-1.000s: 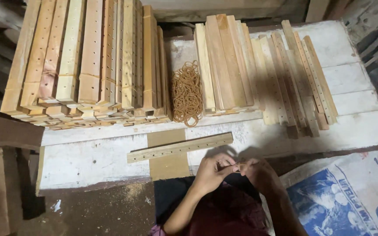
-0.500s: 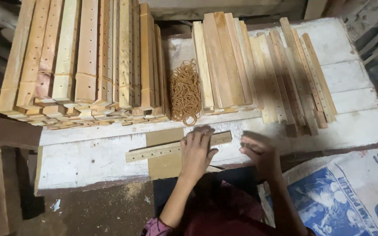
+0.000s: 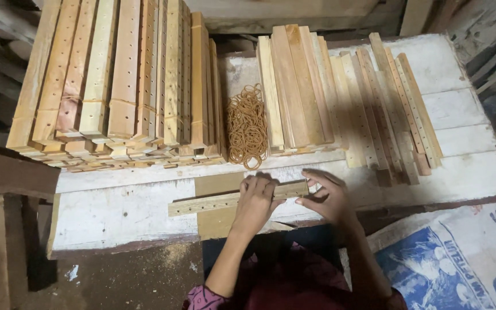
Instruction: Bundling wooden slats using rubber bands
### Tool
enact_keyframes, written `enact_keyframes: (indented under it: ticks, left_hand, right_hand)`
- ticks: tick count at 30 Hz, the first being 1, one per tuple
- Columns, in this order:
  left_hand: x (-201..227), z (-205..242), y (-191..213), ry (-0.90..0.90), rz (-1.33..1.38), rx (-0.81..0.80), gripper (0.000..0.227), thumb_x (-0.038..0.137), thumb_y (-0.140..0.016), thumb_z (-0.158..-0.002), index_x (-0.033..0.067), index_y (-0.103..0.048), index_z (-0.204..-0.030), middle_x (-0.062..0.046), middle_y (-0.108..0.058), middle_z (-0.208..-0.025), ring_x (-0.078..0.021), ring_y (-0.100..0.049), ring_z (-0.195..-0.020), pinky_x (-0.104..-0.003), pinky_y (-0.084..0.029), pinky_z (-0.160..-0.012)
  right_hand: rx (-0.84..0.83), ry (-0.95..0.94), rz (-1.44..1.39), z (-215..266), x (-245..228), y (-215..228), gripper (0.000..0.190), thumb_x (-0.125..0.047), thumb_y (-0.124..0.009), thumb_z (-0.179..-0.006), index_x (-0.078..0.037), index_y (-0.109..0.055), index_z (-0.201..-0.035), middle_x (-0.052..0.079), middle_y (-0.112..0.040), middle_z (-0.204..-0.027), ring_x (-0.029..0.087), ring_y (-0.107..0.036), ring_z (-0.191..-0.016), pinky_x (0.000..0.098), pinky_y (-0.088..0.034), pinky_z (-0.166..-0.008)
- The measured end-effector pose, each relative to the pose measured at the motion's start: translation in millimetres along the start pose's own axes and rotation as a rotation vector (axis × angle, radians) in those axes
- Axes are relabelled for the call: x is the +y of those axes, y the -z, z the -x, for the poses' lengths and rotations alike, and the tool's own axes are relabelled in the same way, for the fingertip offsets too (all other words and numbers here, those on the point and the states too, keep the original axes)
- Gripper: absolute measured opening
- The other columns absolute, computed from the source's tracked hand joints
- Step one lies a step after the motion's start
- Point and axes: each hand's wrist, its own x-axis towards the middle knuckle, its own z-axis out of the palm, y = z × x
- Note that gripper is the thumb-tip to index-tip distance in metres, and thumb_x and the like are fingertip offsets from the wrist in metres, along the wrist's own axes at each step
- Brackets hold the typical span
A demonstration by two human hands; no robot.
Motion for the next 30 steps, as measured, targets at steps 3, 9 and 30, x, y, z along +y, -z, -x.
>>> enact_keyframes:
  ticks: [3, 9, 30]
  left_hand:
    - [0.9, 4.4, 8.8, -0.027, 0.028, 0.071, 0.047, 0.037, -0.083, -0.075, 0.0063, -0.069, -0.109, -0.006, -0.061, -0.097, -0.0257, -0.056, -0.104, -0.046, -0.037, -0.096]
    - [6.5, 1.4, 40.1, -0.043, 0.178, 0.164, 0.044, 0.035, -0.082, -0.079, 0.0049, -0.072, -0.109, -0.008, -0.063, -0.096, -0.028, -0.062, -0.1, -0.047, -0.038, -0.098]
    - [3.8, -16.3, 33.3, 0.125, 0.159, 0.101, 0.057, 0.054, -0.054, -0.094, 0.0099, -0.069, -0.126, -0.008, -0.066, -0.102, -0.0238, -0.058, -0.098, -0.044, -0.036, -0.1]
  right_hand:
    - [-0.02, 0.066, -0.074, -7.6, 16.2, -12.4, 0.081, -0.01, -0.1, -0.055, -0.015, -0.074, -0.132, 0.021, -0.072, -0.107, 0.037, -0.078, -0.079, 0.0411, -0.064, -0.063]
    - [-0.206, -0.027, -0.618, 4.9, 24.8, -55.0, 0.065, -0.003, -0.089, -0.073, 0.009, -0.054, -0.126, 0.023, -0.074, -0.082, 0.022, -0.075, -0.054, 0.0253, -0.061, -0.041]
    - [-0.299, -0.113, -2.358, 64.5, -1.9, -68.2, 0.047, -0.036, -0.038, -0.114, -0.017, -0.04, -0.157, 0.009, -0.064, -0.14, 0.021, -0.072, -0.115, 0.0428, -0.057, -0.104]
